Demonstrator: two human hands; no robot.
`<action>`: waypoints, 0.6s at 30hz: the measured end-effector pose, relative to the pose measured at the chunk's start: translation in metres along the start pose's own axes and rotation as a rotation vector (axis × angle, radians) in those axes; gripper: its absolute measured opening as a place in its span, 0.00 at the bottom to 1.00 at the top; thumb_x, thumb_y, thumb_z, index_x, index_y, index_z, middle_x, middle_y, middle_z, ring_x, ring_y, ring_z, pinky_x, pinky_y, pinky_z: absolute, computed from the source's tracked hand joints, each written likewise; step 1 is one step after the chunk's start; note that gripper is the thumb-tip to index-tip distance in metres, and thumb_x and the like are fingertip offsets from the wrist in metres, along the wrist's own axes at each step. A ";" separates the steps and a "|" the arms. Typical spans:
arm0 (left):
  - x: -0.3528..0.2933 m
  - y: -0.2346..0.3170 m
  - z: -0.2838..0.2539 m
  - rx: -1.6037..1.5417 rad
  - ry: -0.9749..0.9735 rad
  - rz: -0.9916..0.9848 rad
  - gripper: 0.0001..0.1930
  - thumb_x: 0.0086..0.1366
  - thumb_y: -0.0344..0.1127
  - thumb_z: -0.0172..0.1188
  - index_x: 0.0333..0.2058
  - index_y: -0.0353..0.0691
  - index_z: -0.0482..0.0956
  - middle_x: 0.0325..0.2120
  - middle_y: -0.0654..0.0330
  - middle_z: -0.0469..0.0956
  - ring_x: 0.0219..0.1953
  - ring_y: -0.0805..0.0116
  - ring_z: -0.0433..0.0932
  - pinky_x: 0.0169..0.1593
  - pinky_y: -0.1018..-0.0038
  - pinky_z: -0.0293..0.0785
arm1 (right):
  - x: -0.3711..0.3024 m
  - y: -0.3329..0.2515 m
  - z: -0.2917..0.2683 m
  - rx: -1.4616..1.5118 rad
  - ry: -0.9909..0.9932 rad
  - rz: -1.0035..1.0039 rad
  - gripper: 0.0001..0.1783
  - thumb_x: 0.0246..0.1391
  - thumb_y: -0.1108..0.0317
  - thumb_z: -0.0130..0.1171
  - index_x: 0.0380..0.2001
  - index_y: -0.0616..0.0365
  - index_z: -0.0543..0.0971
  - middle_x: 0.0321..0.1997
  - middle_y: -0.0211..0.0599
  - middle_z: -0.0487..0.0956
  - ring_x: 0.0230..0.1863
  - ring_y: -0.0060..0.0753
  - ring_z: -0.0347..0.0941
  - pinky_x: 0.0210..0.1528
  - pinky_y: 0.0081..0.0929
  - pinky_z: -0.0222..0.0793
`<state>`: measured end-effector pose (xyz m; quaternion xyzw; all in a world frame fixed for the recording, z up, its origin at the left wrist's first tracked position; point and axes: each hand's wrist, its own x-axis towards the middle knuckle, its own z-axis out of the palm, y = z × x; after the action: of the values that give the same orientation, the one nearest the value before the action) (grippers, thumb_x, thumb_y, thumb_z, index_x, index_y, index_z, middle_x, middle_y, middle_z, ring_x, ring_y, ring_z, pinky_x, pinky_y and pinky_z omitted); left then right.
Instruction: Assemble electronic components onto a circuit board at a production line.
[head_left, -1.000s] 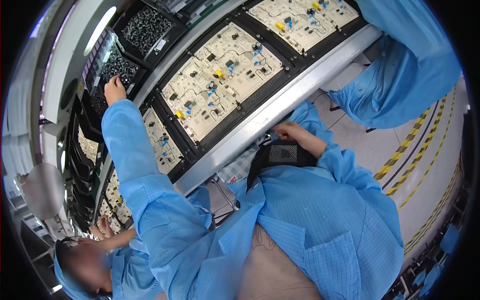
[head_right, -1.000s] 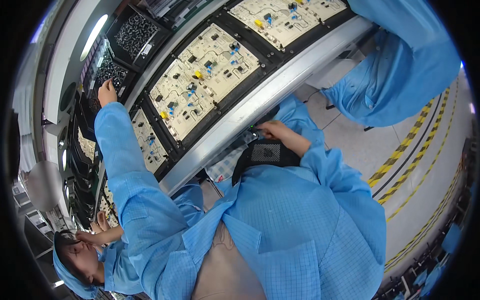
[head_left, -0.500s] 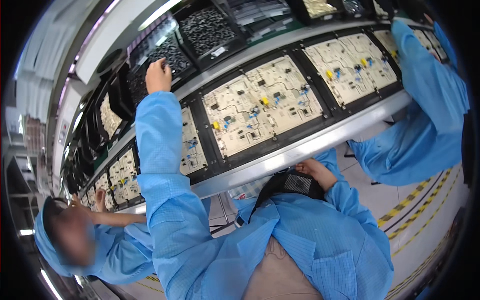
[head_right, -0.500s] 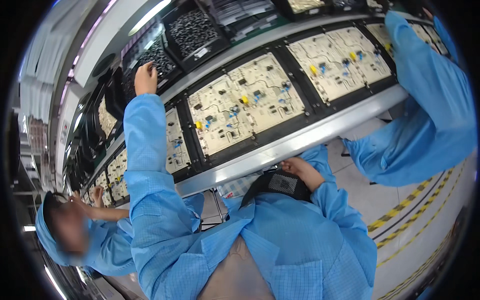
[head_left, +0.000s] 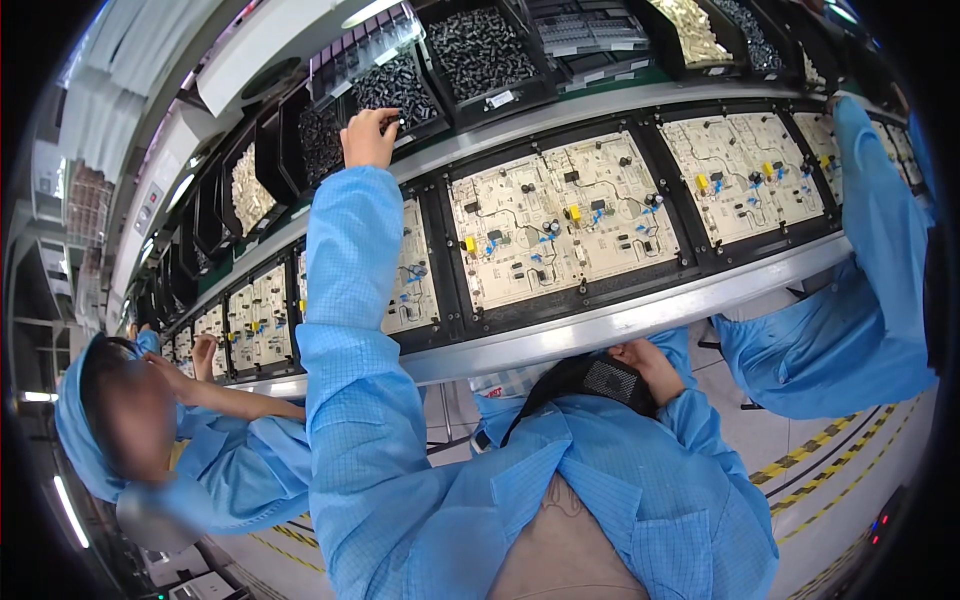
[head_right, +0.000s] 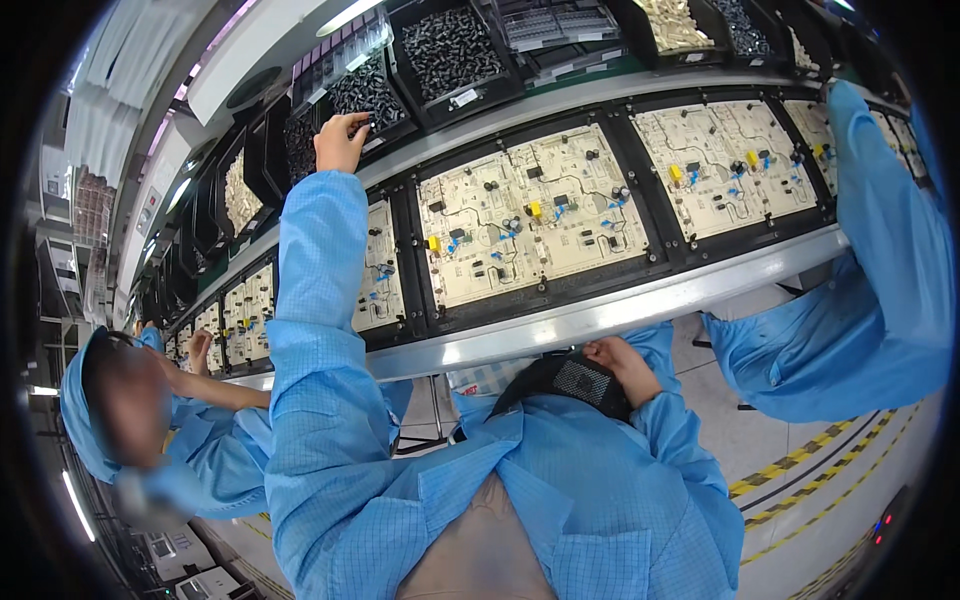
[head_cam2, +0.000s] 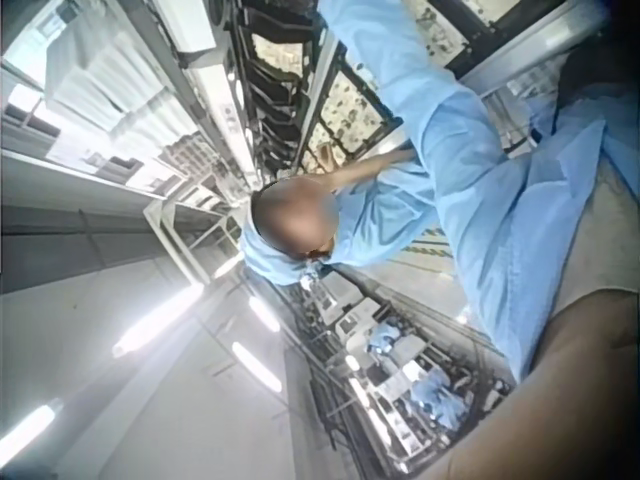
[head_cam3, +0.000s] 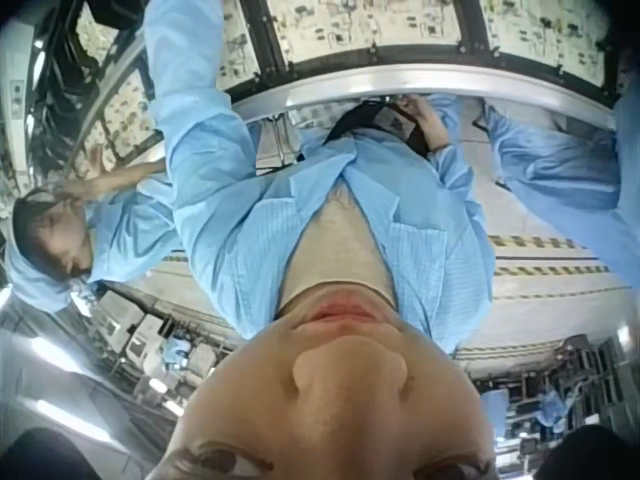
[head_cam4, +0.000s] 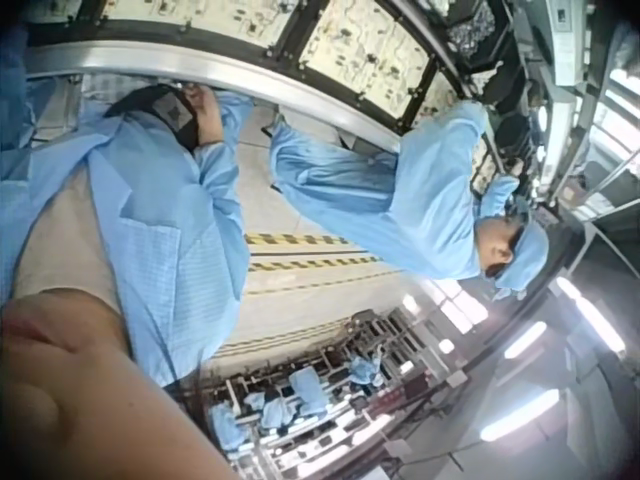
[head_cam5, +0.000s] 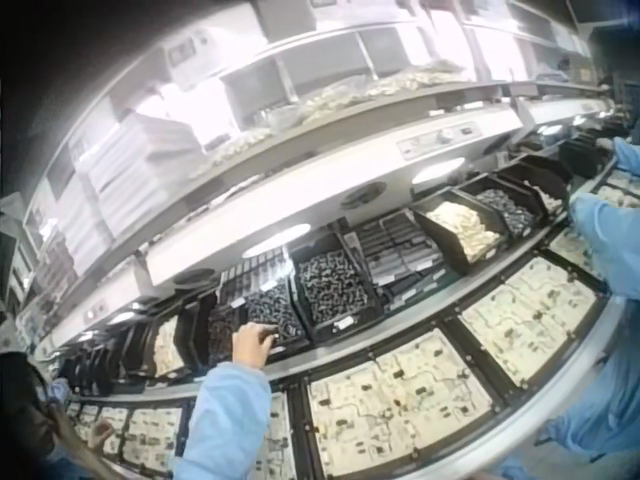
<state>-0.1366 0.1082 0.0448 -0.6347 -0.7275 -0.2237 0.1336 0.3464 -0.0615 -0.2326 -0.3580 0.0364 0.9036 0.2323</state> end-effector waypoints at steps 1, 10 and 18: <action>-0.002 -0.001 0.000 -0.014 -0.002 -0.011 0.10 0.55 0.37 0.62 0.37 0.49 0.82 0.32 0.64 0.78 0.41 0.65 0.75 0.45 0.66 0.66 | -0.003 0.001 0.003 -0.014 0.016 -0.021 0.05 0.55 0.70 0.50 0.33 0.60 0.72 0.25 0.32 0.71 0.25 0.27 0.64 0.29 0.21 0.64; -0.001 0.012 -0.004 -0.264 0.098 0.020 0.09 0.55 0.33 0.63 0.36 0.43 0.81 0.28 0.57 0.77 0.32 0.62 0.76 0.38 0.69 0.72 | -0.005 -0.007 0.007 0.028 0.040 -0.013 0.05 0.54 0.72 0.49 0.29 0.63 0.70 0.24 0.35 0.69 0.26 0.30 0.64 0.31 0.23 0.64; -0.004 0.055 -0.022 -0.309 0.130 0.021 0.09 0.54 0.31 0.63 0.36 0.42 0.80 0.28 0.57 0.76 0.33 0.62 0.76 0.41 0.68 0.72 | 0.012 -0.009 -0.019 -0.053 0.001 0.012 0.06 0.56 0.68 0.50 0.35 0.58 0.72 0.23 0.34 0.69 0.25 0.30 0.62 0.26 0.22 0.60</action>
<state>-0.0839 0.0992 0.0703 -0.6394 -0.6675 -0.3723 0.0835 0.3550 -0.0536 -0.2535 -0.3642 0.0145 0.9055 0.2173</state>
